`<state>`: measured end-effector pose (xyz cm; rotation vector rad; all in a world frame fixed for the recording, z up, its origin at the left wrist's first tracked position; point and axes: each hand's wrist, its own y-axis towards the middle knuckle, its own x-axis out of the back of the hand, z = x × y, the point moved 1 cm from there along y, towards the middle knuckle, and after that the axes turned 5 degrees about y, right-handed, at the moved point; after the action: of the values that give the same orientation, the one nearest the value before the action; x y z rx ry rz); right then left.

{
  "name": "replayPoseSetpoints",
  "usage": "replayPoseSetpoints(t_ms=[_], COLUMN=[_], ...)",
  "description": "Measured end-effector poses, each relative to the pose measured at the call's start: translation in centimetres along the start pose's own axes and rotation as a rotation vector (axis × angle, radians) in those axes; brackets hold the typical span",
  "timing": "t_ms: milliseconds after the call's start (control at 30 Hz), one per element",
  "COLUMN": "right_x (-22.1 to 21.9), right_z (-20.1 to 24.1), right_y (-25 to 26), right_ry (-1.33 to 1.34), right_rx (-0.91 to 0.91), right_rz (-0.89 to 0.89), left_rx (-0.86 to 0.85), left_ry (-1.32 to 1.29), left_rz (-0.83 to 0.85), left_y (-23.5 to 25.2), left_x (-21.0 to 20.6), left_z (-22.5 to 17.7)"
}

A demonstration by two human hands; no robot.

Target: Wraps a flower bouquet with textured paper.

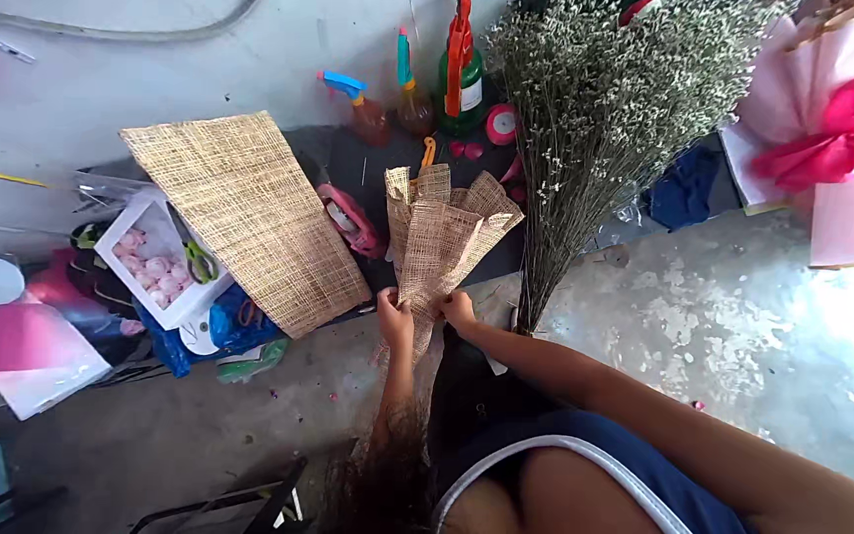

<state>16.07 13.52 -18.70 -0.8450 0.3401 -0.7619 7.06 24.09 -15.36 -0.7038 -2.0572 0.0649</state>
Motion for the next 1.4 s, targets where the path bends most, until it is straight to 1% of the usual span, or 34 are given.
replayPoseSetpoints(t_ms=[67, 167, 233, 300, 367, 400, 467, 533, 600, 667, 700, 800, 867, 900, 967, 1033, 1100, 1233, 1300, 1400], right_x=[-0.2, -0.9, -1.4, -1.5, -1.5, -1.4, -1.3, -0.9, -0.6, -0.3, -0.1, 0.7, 1.0, 1.1, 1.0, 0.7, 0.7, 1.8, 2.3, 2.9], right_z=[-0.3, -1.6, -1.1, -0.5, -0.2, 0.2, 0.4, 0.0, -0.3, -0.6, -0.7, -0.3, 0.4, 0.8, 1.0, 1.0, 1.1, 0.3, -0.1, -1.0], right_y=[-0.2, 1.0, 1.6, 1.9, 1.8, 1.5, 1.4, 1.5, 1.2, 0.8, 0.8, 1.1, 1.1, 1.2, 1.3, 1.5, 1.9, 2.5, 2.4, 2.6], right_ry=[0.05, 0.029, 0.019, -0.007, -0.108, -0.154, -0.199, -0.168, -0.078, 0.002, -0.006, -0.128, -0.204, -0.245, -0.318, -0.368, -0.398, -0.35, -0.313, -0.31], right_rx=[0.016, -0.034, -0.069, -0.074, -0.036, -0.005, 0.073, 0.148, 0.174, 0.177, 0.192, 0.228, 0.261, 0.278, 0.252, 0.177, 0.145, 0.206, 0.19, 0.151], right_rz=[-0.005, -0.025, -0.033, -0.026, -0.026, -0.028, -0.025, 0.003, 0.033, 0.043, 0.048, 0.077, 0.104, 0.114, 0.11, 0.096, 0.099, 0.152, 0.159, 0.217], left_rx=[-0.037, 0.012, 0.045, 0.012, -0.045, -0.036, 0.046, 0.123, 0.136, 0.126, 0.11, 0.092, 0.112, 0.126, 0.152, 0.175, 0.19, 0.238, 0.24, 0.162], left_ry=[-0.009, 0.169, 0.27, 0.246, 0.202, 0.195, 0.193, 0.187, 0.179, 0.141, 0.127, 0.168, 0.207, 0.224, 0.281, 0.332, 0.334, 0.293, 0.289, 0.254], left_rz=[0.045, 0.112, 0.056, 0.005, -0.002, 0.009, 0.057, 0.104, 0.113, 0.067, 0.041, -0.02, -0.081, -0.083, -0.02, 0.044, 0.061, 0.108, 0.09, -0.001], left_y=[0.5, 1.8, 1.9, 0.8, -0.7, -1.2, -1.3, -0.8, -0.5, -0.4, -0.4, -0.9, -1.6, -1.9, -2.3, -2.1, -1.4, -0.6, -0.9, -2.2], left_x=[0.9, -0.1, -1.1, -2.1, -3.5, -4.1, -4.8, -4.9, -4.7, -4.7, -4.8, -4.9, -4.3, -3.9, -3.8, -4.1, -4.4, -4.5, -4.9, -5.8], left_z=[0.4, 1.8, 1.1, 0.0, -0.2, -0.1, 0.6, 1.3, 1.9, 2.2, 2.1, 1.4, 0.4, -0.1, -0.3, 0.2, 0.0, -0.8, -0.4, 0.8])
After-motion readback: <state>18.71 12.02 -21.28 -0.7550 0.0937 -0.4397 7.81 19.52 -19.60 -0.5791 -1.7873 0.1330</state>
